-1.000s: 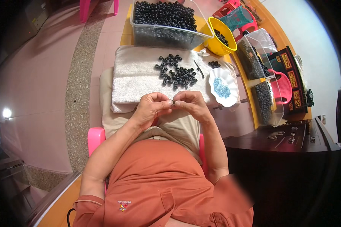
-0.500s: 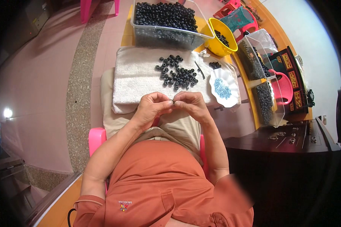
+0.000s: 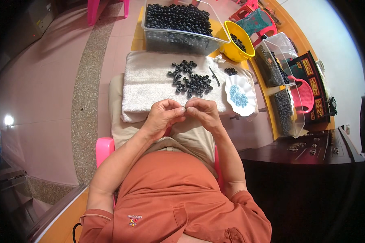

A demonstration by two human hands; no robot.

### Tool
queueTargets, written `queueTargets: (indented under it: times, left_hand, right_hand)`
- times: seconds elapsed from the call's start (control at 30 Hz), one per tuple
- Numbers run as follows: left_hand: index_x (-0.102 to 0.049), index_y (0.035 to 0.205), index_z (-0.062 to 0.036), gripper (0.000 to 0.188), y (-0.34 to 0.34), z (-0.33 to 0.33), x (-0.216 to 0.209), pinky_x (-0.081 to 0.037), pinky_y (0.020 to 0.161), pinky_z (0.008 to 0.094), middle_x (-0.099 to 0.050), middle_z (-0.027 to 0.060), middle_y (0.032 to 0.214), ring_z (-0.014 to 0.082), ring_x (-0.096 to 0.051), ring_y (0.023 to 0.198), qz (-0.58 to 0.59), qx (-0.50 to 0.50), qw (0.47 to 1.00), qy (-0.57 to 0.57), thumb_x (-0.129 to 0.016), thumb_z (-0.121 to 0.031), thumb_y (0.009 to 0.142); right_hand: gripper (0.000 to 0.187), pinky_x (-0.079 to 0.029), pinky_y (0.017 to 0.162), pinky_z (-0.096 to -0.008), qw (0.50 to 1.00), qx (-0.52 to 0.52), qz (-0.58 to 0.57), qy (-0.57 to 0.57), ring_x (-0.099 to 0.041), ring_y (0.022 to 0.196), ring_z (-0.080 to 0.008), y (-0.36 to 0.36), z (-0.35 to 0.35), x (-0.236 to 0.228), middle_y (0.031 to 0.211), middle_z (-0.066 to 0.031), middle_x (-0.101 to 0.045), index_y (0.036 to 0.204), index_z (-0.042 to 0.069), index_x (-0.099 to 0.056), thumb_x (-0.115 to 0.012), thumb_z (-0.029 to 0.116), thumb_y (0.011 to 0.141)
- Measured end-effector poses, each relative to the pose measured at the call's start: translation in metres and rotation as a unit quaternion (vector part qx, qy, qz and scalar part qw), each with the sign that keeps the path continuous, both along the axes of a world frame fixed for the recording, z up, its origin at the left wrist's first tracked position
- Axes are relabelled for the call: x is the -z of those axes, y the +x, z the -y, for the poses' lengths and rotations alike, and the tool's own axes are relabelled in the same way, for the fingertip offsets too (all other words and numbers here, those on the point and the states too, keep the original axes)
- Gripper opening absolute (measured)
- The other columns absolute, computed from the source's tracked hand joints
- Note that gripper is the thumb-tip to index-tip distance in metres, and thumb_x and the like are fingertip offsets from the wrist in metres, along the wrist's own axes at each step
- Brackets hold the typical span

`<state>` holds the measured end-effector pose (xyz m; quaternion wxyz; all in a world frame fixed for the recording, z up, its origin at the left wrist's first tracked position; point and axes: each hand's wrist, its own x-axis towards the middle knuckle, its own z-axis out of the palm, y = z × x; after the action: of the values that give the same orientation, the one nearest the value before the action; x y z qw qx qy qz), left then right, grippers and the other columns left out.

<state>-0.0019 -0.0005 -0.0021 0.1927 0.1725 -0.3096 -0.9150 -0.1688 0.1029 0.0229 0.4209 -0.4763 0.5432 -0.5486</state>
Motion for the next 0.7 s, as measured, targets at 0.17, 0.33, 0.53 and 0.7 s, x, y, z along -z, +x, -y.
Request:
queueTargets:
  times: [0.17, 0.33, 0.53, 0.7]
  left_hand:
    - [-0.062, 0.093, -0.0036, 0.009, 0.0, 0.0, -0.001, -0.058, 0.073, 0.0251, -0.066, 0.004, 0.088, 0.0124, -0.066, 0.077, 0.006, -0.005, 1.0, 0.017, -0.068, -0.006, 0.088]
    - [-0.062, 0.094, -0.0045, 0.008, -0.001, 0.0, 0.005, -0.058, 0.074, 0.0253, -0.066, 0.0038, 0.088, 0.0128, -0.066, 0.078, -0.01, -0.02, 0.998, 0.055, -0.067, -0.006, 0.088]
    - [-0.061, 0.094, -0.0059, 0.007, -0.001, -0.001, 0.01, -0.058, 0.076, 0.0274, -0.066, 0.0041, 0.088, 0.0138, -0.066, 0.08, -0.017, -0.041, 0.995, 0.092, -0.066, -0.006, 0.089]
    - [-0.061, 0.094, -0.0048, 0.007, -0.002, -0.003, 0.006, -0.058, 0.078, 0.029, -0.066, 0.0052, 0.088, 0.0149, -0.067, 0.079, -0.029, -0.052, 0.992, 0.11, -0.066, -0.004, 0.089]
  right_hand:
    - [0.006, -0.05, 0.074, -0.0222, 0.997, 0.05, 0.048, -0.023, -0.059, 0.085, -0.0099, 0.002, 0.003, 0.02, 0.096, -0.006, -0.062, 0.093, -0.005, -0.066, -0.064, -0.002, 0.088]
    - [0.01, -0.049, 0.072, -0.0209, 0.993, 0.075, -0.032, -0.086, -0.059, 0.085, -0.0103, 0.011, 0.007, 0.028, 0.096, -0.0067, -0.062, 0.098, -0.004, -0.066, -0.064, -0.003, 0.088]
    - [0.018, -0.047, 0.072, -0.0212, 0.972, 0.111, -0.152, -0.139, -0.058, 0.086, -0.0113, 0.025, 0.007, 0.021, 0.103, -0.0089, -0.06, 0.105, -0.003, -0.066, -0.064, -0.005, 0.087]
    - [0.03, -0.046, 0.069, -0.0206, 0.957, 0.113, -0.214, -0.159, -0.056, 0.086, -0.0107, 0.028, 0.005, 0.021, 0.107, -0.0097, -0.057, 0.114, -0.002, -0.063, -0.066, -0.007, 0.084]
